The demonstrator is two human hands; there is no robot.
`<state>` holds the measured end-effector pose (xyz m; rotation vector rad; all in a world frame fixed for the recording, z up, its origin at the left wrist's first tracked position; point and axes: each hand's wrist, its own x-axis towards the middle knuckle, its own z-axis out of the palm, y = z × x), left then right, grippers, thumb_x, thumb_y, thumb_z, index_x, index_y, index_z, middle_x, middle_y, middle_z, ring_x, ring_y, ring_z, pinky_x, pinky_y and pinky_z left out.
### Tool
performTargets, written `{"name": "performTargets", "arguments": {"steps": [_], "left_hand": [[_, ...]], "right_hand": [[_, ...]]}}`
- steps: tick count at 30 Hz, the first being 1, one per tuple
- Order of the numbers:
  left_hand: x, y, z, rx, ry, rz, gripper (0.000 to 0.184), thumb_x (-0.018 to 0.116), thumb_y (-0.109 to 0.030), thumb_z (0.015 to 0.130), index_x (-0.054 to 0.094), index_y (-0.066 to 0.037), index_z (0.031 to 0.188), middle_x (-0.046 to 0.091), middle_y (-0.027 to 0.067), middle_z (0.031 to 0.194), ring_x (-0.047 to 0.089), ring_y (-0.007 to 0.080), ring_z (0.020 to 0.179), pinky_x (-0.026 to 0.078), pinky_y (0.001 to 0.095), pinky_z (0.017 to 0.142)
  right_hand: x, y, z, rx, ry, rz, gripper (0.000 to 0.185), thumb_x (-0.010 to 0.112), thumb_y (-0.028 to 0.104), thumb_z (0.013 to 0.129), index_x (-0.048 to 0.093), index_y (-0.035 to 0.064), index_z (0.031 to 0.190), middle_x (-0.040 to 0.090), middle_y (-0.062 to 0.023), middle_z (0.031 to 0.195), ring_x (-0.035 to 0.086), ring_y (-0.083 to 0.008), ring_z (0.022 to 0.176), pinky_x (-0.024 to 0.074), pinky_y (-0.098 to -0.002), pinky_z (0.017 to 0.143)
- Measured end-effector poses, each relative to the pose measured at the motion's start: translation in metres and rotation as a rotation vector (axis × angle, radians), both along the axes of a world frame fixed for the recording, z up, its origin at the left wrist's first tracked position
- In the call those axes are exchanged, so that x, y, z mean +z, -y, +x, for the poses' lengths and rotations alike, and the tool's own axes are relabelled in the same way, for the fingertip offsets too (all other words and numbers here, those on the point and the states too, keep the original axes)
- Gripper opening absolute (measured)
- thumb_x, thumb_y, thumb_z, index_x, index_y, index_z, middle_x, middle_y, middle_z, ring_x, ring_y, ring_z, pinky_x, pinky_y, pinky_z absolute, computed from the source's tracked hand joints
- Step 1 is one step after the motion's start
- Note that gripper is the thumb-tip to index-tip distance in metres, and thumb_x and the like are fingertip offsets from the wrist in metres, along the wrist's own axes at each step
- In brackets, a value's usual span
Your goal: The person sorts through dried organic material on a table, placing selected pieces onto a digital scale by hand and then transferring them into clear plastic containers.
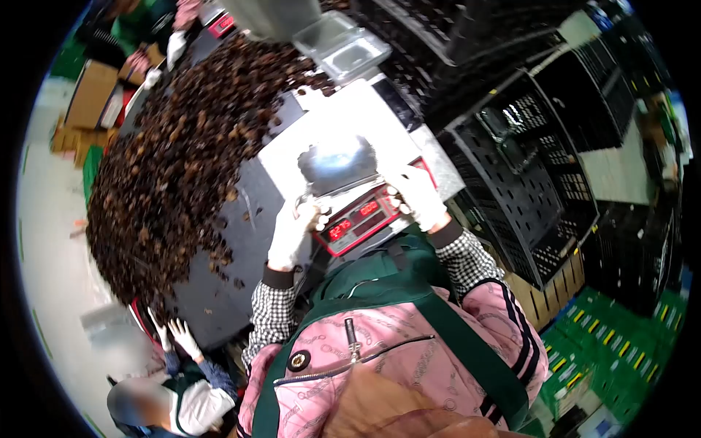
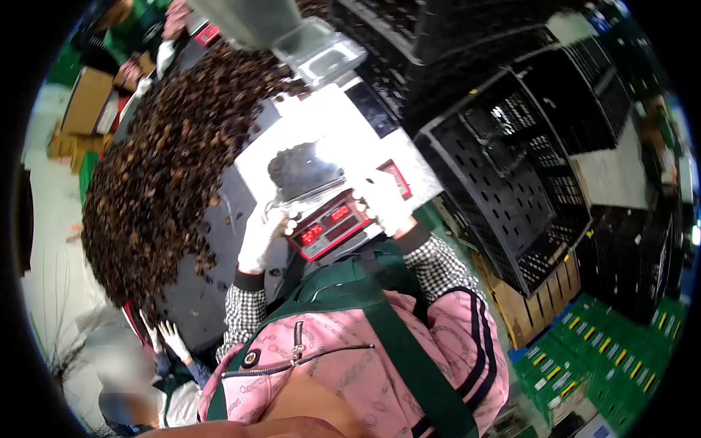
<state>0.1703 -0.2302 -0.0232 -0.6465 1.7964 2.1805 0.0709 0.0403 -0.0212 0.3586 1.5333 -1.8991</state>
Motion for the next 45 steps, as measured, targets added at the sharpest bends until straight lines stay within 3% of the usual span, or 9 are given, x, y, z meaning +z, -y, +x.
{"name": "performTargets", "arguments": {"steps": [16,21,24,26,30,34,37,39,45], "left_hand": [[0.023,-0.077,-0.051,0.177,-0.192,-0.092,0.051,0.068,-0.013,0.093,0.052,0.007,0.137,0.064,0.0043,0.089,0.058,0.0106,0.073,0.049,0.0249,0.068],[-0.001,-0.166,-0.079,-0.219,-0.173,-0.177,0.042,0.06,-0.009,0.097,0.053,0.004,0.136,0.068,0.0056,0.095,0.064,0.0124,0.085,0.052,0.0254,0.072],[0.027,-0.222,-0.107,-0.395,-0.201,-0.028,0.039,0.058,-0.01,0.097,0.054,0.001,0.135,0.069,0.005,0.093,0.063,0.0104,0.083,0.052,0.0263,0.077],[0.023,-0.232,-0.139,-0.623,-0.162,0.007,0.046,0.061,-0.011,0.097,0.052,-0.002,0.141,0.07,0.0067,0.102,0.065,0.012,0.094,0.052,0.0268,0.085],[-0.008,-0.17,-0.257,-0.355,-0.804,-0.802,0.027,0.062,-0.015,0.096,0.067,-0.007,0.122,0.072,0.0143,0.101,0.069,0.0253,0.094,0.054,0.0327,0.087],[-0.005,-0.108,-0.344,-0.561,-0.598,-1.518,0.037,0.073,-0.014,0.08,0.068,0.0,0.113,0.071,0.019,0.098,0.069,0.0374,0.091,0.056,0.0426,0.082],[-0.13,-0.036,-0.408,-0.501,-0.199,-0.925,0.019,0.069,-0.017,0.083,0.073,-0.008,0.099,0.072,0.0182,0.091,0.069,0.0362,0.088,0.054,0.0427,0.078],[-0.109,-0.043,-0.405,-0.707,-0.43,-1.361,0.016,0.067,-0.017,0.083,0.074,-0.009,0.095,0.072,0.0174,0.09,0.07,0.0355,0.088,0.055,0.0416,0.079],[-0.212,0.022,-0.442,-0.474,-0.464,-1.07,0.016,0.069,-0.017,0.082,0.073,-0.007,0.094,0.072,0.0174,0.092,0.069,0.0334,0.088,0.055,0.0411,0.076]], "right_hand": [[-0.016,-0.046,-0.005,-0.27,-0.161,-0.161,0.017,0.064,0.025,0.099,0.066,0.0081,0.1,0.053,0.0057,0.062,0.047,-0.0032,0.047,0.0306,-0.0191,0.039],[0.003,-0.091,0.011,-0.311,-0.107,-0.565,0.021,0.051,0.023,0.105,0.047,0.0092,0.09,0.043,0.0015,0.071,0.044,-0.0084,0.059,0.0323,-0.0215,0.047],[-0.015,-0.132,0.014,-0.346,-0.712,0.346,0.031,0.05,0.023,0.105,0.049,0.0113,0.076,0.044,0.0006,0.064,0.042,-0.0105,0.049,0.0299,-0.0241,0.043],[-0.01,-0.17,0.007,-0.613,-0.228,-0.19,0.035,0.054,0.024,0.103,0.046,0.013,0.071,0.042,0.0017,0.057,0.039,-0.0103,0.044,0.0273,-0.0242,0.041],[-0.065,-0.305,0.012,-0.838,-0.034,0.146,0.036,0.064,0.031,0.098,0.048,0.015,0.07,0.045,0.0035,0.057,0.041,-0.0089,0.041,0.0236,-0.0235,0.037],[-0.107,-0.406,0.022,-0.885,0.194,0.447,0.036,0.073,0.034,0.09,0.049,0.0186,0.068,0.047,0.0055,0.058,0.045,-0.0086,0.043,0.0277,-0.0241,0.038],[-0.158,-0.467,0.015,-0.763,0.313,0.5,0.035,0.075,0.035,0.088,0.052,0.0159,0.07,0.05,0.0038,0.058,0.047,-0.0115,0.042,0.0277,-0.0251,0.036],[-0.176,-0.482,0.0,-0.702,0.343,0.46,0.036,0.076,0.036,0.088,0.053,0.0144,0.07,0.05,0.0031,0.057,0.047,-0.0127,0.041,0.0274,-0.0257,0.035],[-0.28,-0.519,-0.047,-0.73,0.258,1.047,0.04,0.078,0.03,0.087,0.066,-0.0046,0.103,0.062,-0.0076,0.069,0.054,-0.0171,0.047,0.0399,-0.0332,0.039]]}}
